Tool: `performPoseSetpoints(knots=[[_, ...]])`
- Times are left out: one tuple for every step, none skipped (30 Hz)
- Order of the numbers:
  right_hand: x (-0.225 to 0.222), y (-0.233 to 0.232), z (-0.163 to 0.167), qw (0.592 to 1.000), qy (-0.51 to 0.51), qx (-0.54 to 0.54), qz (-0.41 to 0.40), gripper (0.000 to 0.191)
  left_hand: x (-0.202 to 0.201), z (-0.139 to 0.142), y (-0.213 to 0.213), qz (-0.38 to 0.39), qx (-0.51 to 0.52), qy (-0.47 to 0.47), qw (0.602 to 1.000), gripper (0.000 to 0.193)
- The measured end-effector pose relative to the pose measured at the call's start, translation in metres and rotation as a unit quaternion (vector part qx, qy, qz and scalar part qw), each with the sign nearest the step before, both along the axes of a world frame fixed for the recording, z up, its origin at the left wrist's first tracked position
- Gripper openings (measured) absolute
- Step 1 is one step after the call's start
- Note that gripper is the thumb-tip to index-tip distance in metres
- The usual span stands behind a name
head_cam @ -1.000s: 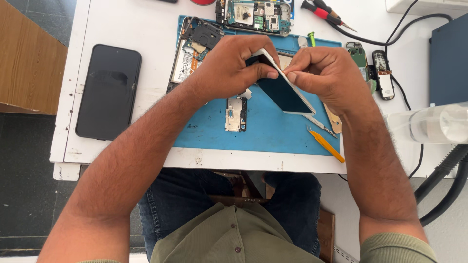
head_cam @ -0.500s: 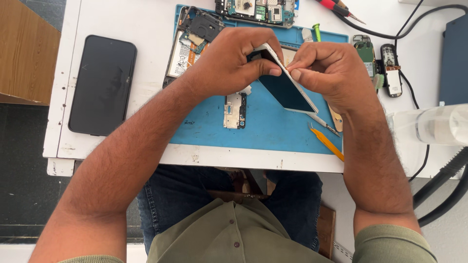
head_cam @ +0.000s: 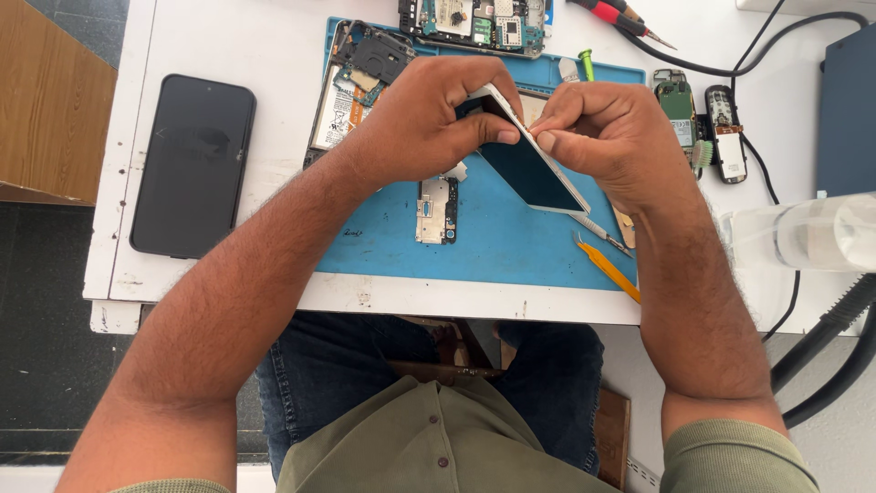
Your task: The person cleans a flexible ribbon cable with a metal tool and a brush, then connects it to a smartphone display. They attach the display to the phone chassis, insert the battery, and align the back cover.
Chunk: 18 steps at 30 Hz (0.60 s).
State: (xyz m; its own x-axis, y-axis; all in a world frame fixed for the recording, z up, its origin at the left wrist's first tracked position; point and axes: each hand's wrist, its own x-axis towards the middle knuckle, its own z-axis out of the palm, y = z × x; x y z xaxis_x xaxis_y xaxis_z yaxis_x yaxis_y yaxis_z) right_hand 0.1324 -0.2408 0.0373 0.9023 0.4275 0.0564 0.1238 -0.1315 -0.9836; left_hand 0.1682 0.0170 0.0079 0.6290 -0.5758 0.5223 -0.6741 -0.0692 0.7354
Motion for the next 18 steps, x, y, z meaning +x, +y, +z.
performPoseSetpoints(knots=[[0.0000,-0.0002,0.0000,1.000,0.001,0.002,0.003,0.005,-0.0002,0.0001,-0.0005,0.000,0.001,0.002,1.000,0.023],[-0.0001,-0.0002,0.0000,1.000,0.002,0.003,0.002,0.005,-0.0004,0.0001,-0.0006,0.001,0.001,0.005,1.000,0.023],[-0.0005,-0.0002,-0.0001,1.000,0.004,0.004,0.001,0.004,-0.0005,0.0000,-0.0005,0.000,-0.001,0.005,1.000,0.024],[-0.0006,-0.0002,-0.0001,1.000,0.004,0.004,0.000,0.004,-0.0001,-0.0001,-0.0004,-0.001,-0.002,0.005,1.000,0.024],[-0.0008,-0.0005,-0.0001,1.000,0.005,0.002,-0.003,0.004,0.0001,-0.0002,-0.0010,-0.003,-0.004,0.004,1.000,0.024],[-0.0009,-0.0006,-0.0002,1.000,0.005,-0.001,-0.006,0.004,0.0002,-0.0005,-0.0014,-0.002,-0.002,0.004,1.000,0.024],[-0.0008,-0.0006,-0.0004,1.000,0.006,-0.003,-0.008,0.004,0.0003,-0.0007,-0.0014,-0.001,0.000,0.004,1.000,0.025],[-0.0005,-0.0006,-0.0006,1.000,0.006,0.001,-0.006,0.004,0.0008,-0.0008,-0.0011,0.001,0.002,0.004,1.000,0.025],[-0.0005,-0.0010,-0.0007,1.000,0.007,0.005,-0.003,0.005,0.0009,-0.0010,-0.0014,0.001,-0.001,-0.006,1.000,0.025],[-0.0003,-0.0011,-0.0009,1.000,0.008,0.009,-0.001,0.005,0.0008,-0.0012,-0.0015,0.001,-0.003,-0.015,1.000,0.025],[0.0001,-0.0012,-0.0011,1.000,0.005,0.007,0.000,0.005,0.0009,-0.0014,-0.0015,0.001,-0.006,-0.025,1.000,0.025],[0.0004,-0.0012,-0.0013,1.000,0.002,0.004,0.000,0.005,0.0012,-0.0014,-0.0014,0.002,-0.002,-0.023,1.000,0.025],[0.0003,-0.0017,-0.0012,1.000,-0.001,0.002,0.000,0.005,0.0010,-0.0015,-0.0019,0.004,0.002,-0.020,1.000,0.025],[0.0002,-0.0019,-0.0012,1.000,0.000,0.002,-0.001,0.005,0.0009,-0.0015,-0.0021,0.006,0.005,-0.017,1.000,0.025],[0.0003,-0.0018,-0.0014,1.000,0.001,0.003,-0.001,0.005,0.0012,-0.0014,-0.0021,0.004,0.003,-0.014,1.000,0.025],[0.0003,-0.0017,-0.0016,1.000,0.003,0.003,-0.001,0.005,0.0014,-0.0014,-0.0019,0.002,0.001,-0.009,1.000,0.026],[-0.0002,-0.0021,-0.0014,1.000,0.001,0.003,0.001,0.005,0.0012,-0.0013,-0.0022,-0.001,-0.001,-0.005,1.000,0.026],[-0.0004,-0.0025,-0.0011,1.000,-0.001,0.003,0.004,0.005,0.0012,-0.0013,-0.0024,0.000,-0.001,-0.009,1.000,0.026]])
